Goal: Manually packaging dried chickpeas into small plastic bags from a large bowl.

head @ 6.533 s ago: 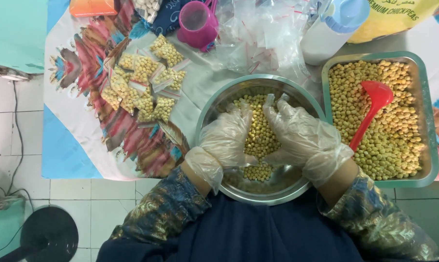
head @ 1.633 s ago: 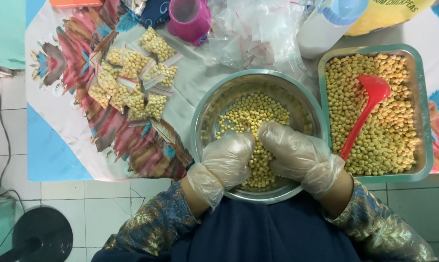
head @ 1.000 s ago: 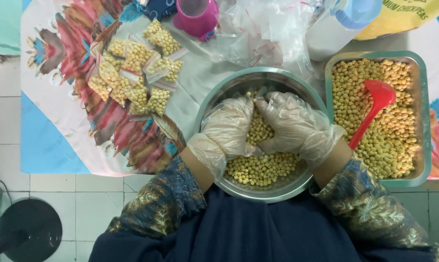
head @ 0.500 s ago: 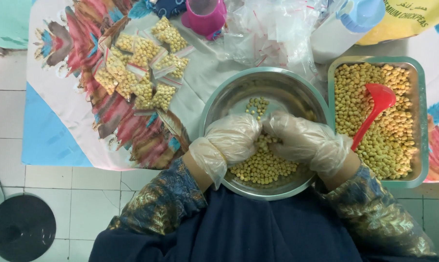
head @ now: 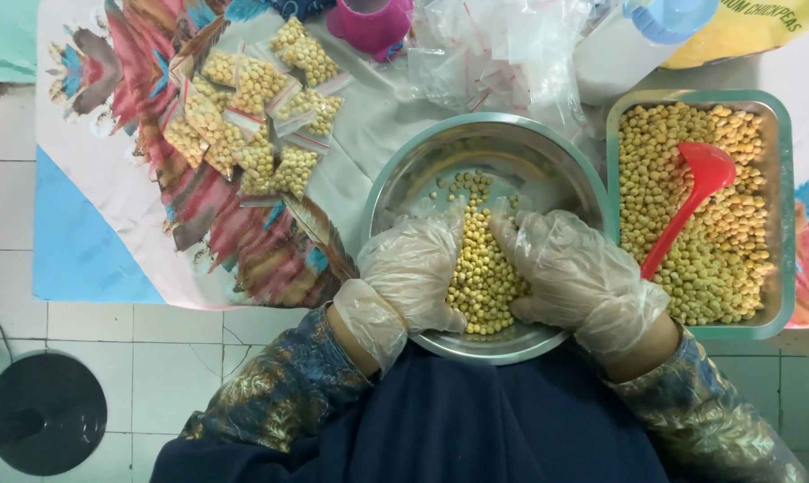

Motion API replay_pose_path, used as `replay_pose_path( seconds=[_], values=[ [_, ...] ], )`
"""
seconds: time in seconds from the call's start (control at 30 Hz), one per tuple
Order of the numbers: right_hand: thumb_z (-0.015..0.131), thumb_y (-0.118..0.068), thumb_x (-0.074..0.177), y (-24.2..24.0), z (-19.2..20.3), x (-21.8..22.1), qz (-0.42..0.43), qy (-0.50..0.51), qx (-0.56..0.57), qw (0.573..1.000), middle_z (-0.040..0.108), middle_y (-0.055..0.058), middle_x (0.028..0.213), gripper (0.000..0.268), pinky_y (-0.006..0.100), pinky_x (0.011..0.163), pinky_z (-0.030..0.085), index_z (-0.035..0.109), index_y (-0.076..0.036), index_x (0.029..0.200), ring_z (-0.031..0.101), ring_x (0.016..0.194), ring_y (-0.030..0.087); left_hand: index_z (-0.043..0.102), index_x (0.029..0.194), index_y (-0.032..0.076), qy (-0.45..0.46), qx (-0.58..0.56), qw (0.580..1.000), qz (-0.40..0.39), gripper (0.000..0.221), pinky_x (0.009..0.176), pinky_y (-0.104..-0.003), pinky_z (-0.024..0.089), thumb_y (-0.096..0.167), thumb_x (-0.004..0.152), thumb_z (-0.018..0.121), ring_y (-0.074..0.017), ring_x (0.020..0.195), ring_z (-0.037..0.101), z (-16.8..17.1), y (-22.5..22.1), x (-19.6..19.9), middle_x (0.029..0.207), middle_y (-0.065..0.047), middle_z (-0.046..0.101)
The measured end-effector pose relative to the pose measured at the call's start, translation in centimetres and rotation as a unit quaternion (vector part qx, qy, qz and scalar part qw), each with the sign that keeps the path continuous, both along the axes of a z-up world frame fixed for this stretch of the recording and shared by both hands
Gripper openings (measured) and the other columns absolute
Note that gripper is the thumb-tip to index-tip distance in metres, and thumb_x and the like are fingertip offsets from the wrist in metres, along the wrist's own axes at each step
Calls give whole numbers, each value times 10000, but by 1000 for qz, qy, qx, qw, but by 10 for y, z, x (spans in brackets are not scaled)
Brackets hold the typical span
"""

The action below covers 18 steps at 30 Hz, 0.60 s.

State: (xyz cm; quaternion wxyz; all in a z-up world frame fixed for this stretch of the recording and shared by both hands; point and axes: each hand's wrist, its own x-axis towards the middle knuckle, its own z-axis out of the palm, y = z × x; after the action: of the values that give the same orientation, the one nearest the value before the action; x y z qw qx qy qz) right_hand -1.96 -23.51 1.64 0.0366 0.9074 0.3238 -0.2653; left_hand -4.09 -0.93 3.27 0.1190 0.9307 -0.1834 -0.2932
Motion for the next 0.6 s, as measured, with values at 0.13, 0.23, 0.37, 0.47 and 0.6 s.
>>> replay_pose_path(
  seconds=[0.13, 0.23, 0.37, 0.47, 0.6],
  values=[
    [938, -438, 530, -15, -26, 0, 11, 43, 123, 991, 600, 190, 1186, 1366, 494, 879, 602, 217, -143, 1652, 625, 1104, 438, 471, 1469, 106, 49, -29, 997, 56, 1041, 1125, -546, 443, 647, 659, 840, -347, 1302, 584, 13, -12, 1, 1357, -133, 630],
    [967, -399, 513, -32, -41, -15, -5, 20, 139, 990, 531, 224, 1303, 1380, 493, 945, 587, 232, -158, 1656, 586, 1211, 448, 517, 1382, 193, 52, -94, 993, 55, 795, 1115, -462, 499, 530, 710, 775, -285, 1302, 601, -17, -16, 4, 1369, -70, 644],
    [913, -189, 623, -7, -21, -15, -125, 46, 243, 961, 563, 332, 1327, 1125, 488, 1057, 521, 376, -108, 1608, 586, 1223, 453, 534, 1262, 275, 32, -108, 992, 64, 637, 1045, -417, 554, 498, 704, 742, -238, 1256, 631, -35, -11, -3, 1284, -6, 671],
    [877, -293, 605, 0, -9, -8, -236, 109, 239, 936, 495, 44, 1514, 1093, 358, 1184, 406, 393, -364, 1583, 482, 1406, 236, 430, 1473, 39, -67, -284, 957, -9, 778, 1072, -534, 509, 297, 799, 720, -465, 1279, 566, -20, -4, -3, 1340, -290, 599],
    [762, -321, 811, -15, 25, -16, -157, 24, 261, 952, 596, -11, 1367, 769, 392, 1004, 557, 488, -383, 1527, 599, 1260, 216, 489, 1454, 107, -49, -269, 962, -4, 732, 1084, -499, 498, 390, 813, 700, -402, 1281, 580, -6, 14, -10, 1324, -196, 631]
  ],
)
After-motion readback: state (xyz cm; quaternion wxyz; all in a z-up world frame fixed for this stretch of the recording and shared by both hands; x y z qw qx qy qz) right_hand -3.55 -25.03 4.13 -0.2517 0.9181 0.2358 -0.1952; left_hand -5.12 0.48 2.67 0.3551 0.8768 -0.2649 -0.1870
